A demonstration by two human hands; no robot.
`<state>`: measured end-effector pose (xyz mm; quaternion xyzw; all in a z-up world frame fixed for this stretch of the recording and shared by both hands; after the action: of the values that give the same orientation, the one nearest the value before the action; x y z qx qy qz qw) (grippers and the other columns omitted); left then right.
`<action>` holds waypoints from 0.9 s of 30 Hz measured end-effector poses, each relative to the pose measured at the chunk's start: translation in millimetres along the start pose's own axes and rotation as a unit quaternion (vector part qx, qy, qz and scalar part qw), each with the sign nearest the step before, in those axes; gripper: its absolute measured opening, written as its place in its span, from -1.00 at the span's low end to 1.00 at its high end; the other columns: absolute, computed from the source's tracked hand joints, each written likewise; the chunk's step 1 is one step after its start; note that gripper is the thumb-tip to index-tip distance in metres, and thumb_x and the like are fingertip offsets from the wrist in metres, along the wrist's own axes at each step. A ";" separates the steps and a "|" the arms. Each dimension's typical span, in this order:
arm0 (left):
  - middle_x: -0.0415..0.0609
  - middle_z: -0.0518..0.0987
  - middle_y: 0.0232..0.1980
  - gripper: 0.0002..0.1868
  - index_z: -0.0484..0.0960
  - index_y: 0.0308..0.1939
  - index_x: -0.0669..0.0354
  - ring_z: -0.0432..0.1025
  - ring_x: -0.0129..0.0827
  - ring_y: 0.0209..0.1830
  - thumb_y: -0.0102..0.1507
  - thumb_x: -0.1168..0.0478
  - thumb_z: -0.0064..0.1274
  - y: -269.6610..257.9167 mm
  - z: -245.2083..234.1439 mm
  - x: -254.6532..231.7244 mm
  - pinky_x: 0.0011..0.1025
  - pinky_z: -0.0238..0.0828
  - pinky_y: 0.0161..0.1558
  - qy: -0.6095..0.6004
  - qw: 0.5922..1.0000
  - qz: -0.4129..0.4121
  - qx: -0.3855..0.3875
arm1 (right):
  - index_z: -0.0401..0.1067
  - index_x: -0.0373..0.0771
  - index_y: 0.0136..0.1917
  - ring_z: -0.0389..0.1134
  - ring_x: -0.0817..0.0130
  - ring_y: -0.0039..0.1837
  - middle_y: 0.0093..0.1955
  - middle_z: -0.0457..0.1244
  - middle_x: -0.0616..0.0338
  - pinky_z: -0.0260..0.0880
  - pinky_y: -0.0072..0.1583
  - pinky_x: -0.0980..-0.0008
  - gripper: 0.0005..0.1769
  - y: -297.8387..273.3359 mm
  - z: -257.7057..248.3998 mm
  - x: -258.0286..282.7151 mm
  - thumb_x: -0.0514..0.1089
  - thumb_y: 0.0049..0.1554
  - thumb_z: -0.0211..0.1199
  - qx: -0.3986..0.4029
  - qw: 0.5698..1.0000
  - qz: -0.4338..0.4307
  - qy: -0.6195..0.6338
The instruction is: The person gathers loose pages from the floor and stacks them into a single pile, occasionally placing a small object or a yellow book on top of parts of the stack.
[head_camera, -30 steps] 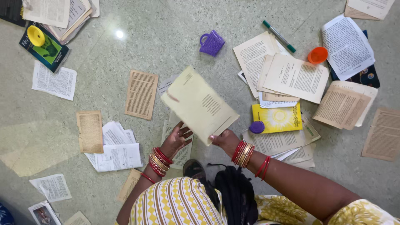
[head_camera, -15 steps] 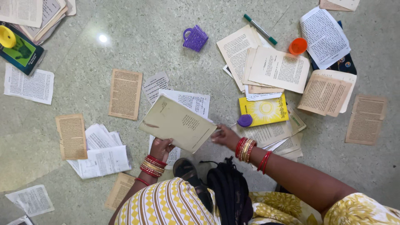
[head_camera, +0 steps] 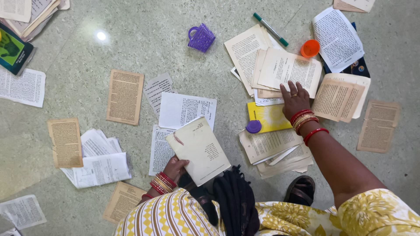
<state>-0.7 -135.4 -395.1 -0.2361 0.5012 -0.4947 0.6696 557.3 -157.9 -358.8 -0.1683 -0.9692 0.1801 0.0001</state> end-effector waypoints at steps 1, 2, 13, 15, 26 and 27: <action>0.10 0.64 0.01 -0.60 0.49 0.15 0.36 0.55 -0.15 -0.02 0.22 0.37 0.04 -1.3 0.3 -0.3 -0.13 0.55 0.08 0.007 1.000 -0.003 -0.003 | -0.01 0.01 0.67 -0.24 -0.02 0.71 0.72 -0.17 0.02 -0.27 0.58 -0.07 -0.16 5.5 6.8 -0.6 -0.22 0.13 0.01 -0.011 0.999 -0.018 -0.030; 0.10 0.64 0.02 -0.60 0.49 0.15 0.36 0.55 -0.15 -0.02 0.22 0.37 0.04 -4.3 -0.1 -0.1 -0.14 0.55 0.09 0.014 1.000 -0.007 -0.007 | 0.00 0.00 0.66 -0.24 -0.03 0.70 0.71 -0.17 0.00 -0.29 0.58 -0.09 -0.19 10.4 13.0 -1.8 -0.21 0.15 -0.02 -0.016 0.999 -0.022 -0.025; 0.12 0.62 0.09 -0.59 0.46 0.18 0.38 0.56 -0.19 0.04 0.24 0.41 0.00 -15.0 -9.5 0.9 -0.17 0.53 0.16 -0.019 1.000 -0.007 -0.008 | 0.35 0.02 0.43 0.21 0.03 0.49 0.48 0.23 0.00 -0.35 0.55 -0.32 -0.50 46.1 4.1 -14.4 -0.18 0.25 -0.03 -0.083 0.994 -0.046 -0.054; 0.12 0.63 0.08 -0.60 0.47 0.17 0.39 0.56 -0.18 0.04 0.24 0.40 0.01 -14.3 -10.6 0.7 -0.17 0.53 0.16 -0.022 1.000 -0.002 -0.006 | 0.44 0.02 0.30 0.35 0.08 0.34 0.30 0.36 0.08 -0.14 0.55 -0.25 -0.64 50.1 -19.0 -17.5 -0.18 0.30 0.00 -0.131 0.990 -0.042 -0.020; 0.11 0.63 0.11 -0.60 0.49 0.16 0.41 0.54 -0.22 0.09 0.22 0.43 0.01 2.3 -1.6 -10.2 -0.25 0.47 0.20 -0.048 0.997 0.042 0.033 | 0.43 -0.18 0.30 0.43 -0.20 -0.03 -0.08 0.39 -0.19 0.43 0.05 -0.14 -0.70 21.5 -176.8 -49.6 -0.14 0.34 0.08 -0.064 0.992 0.026 0.104; 0.12 0.63 0.12 -0.59 0.49 0.16 0.42 0.54 -0.22 0.10 0.22 0.43 0.01 4.6 1.2 -11.8 -0.25 0.46 0.21 -0.040 0.997 0.050 0.035 | 0.42 -0.15 0.32 0.44 -0.18 -0.04 -0.06 0.39 -0.18 0.44 0.04 -0.13 -0.69 19.8 -175.1 -41.8 -0.14 0.34 0.06 -0.045 0.993 0.035 0.103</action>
<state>2.3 -123.1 -393.2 -0.2067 0.4674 -0.4683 0.7208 613.9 -93.0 -199.5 -0.2198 -0.9646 0.1174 0.0863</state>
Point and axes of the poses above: each hand's wrist, its own y-axis towards the middle knuckle, its own z-axis out of the palm, x = y × z, the point moved 2 cm from there along y, towards the middle knuckle
